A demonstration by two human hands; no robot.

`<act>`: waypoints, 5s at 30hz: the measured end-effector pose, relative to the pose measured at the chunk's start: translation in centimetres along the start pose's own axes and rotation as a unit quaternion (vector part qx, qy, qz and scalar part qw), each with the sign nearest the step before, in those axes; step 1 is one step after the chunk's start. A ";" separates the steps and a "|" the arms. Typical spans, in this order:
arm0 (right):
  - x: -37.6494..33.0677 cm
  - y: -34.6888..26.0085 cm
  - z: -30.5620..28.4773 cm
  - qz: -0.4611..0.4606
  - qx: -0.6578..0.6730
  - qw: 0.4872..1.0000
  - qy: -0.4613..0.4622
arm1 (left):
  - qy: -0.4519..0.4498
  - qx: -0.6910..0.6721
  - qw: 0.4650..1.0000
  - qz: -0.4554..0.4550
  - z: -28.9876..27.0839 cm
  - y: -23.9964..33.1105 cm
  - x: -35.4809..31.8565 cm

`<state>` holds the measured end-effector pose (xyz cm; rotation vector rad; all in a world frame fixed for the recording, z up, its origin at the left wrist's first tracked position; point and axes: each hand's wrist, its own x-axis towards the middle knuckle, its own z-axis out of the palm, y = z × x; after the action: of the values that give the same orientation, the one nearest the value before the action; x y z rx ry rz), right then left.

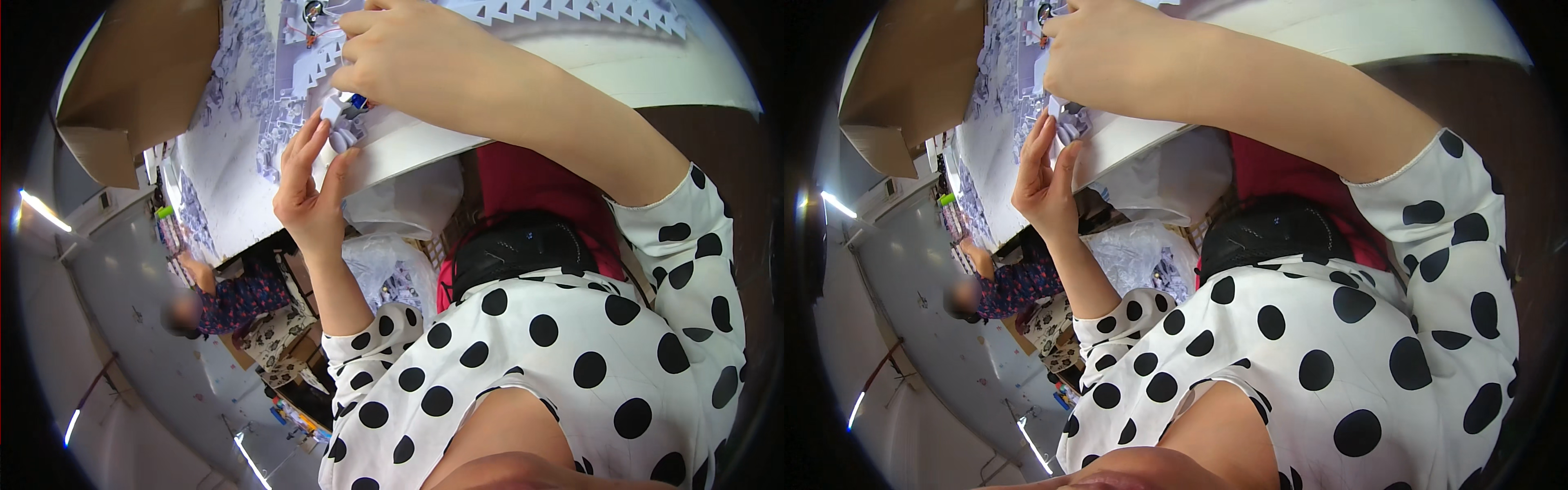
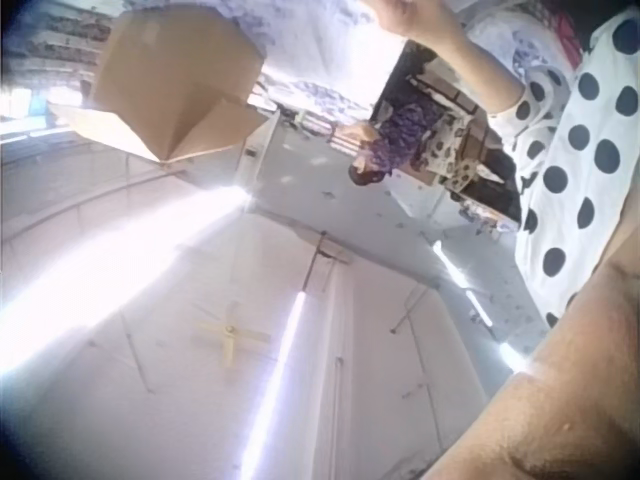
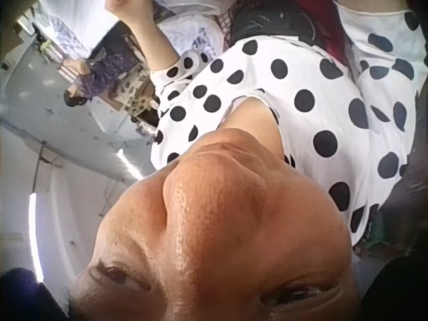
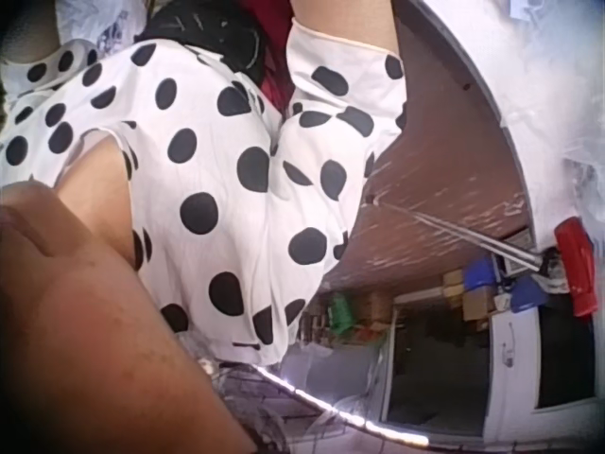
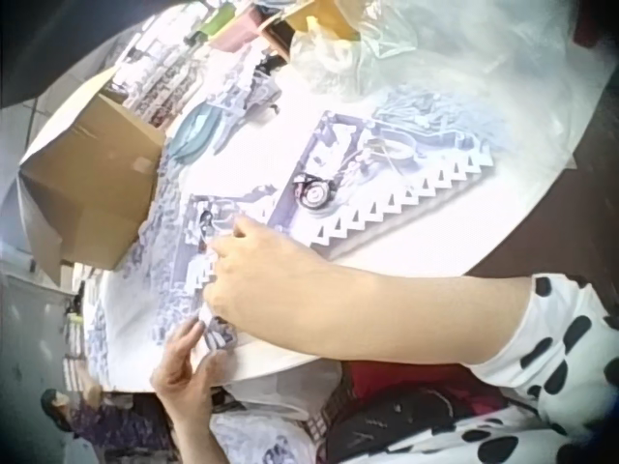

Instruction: The person assembles plastic triangular components by hand, inserting miniature speakers, plastic connectors, and wires into a plastic housing.

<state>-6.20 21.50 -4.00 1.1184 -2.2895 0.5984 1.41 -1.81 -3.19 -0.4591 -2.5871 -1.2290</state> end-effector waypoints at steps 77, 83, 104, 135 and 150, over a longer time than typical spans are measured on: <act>6.6 2.4 -1.5 0.153 0.164 0.970 0.092 | 0.199 -0.075 0.976 -0.038 -2.7 1.6 2.9; 9.7 2.4 0.3 0.108 0.059 0.992 -0.036 | 0.230 -0.026 0.972 -0.047 -2.8 1.3 1.7; 8.4 1.2 3.7 0.024 -0.088 0.991 -0.098 | 0.284 0.071 0.955 -0.039 -4.1 0.3 -2.6; -3.6 -9.8 -0.9 0.025 0.284 0.957 -0.049 | 0.142 0.086 0.972 -0.166 -10.3 -7.2 -2.7; -3.9 -6.3 -1.5 0.092 0.252 0.963 -0.001 | 0.127 0.228 0.964 -0.054 -8.9 -3.6 -1.5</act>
<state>1.34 21.06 -4.27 1.1232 -2.3209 1.3099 2.17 -11.16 -0.79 -0.0627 -2.5771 -0.6286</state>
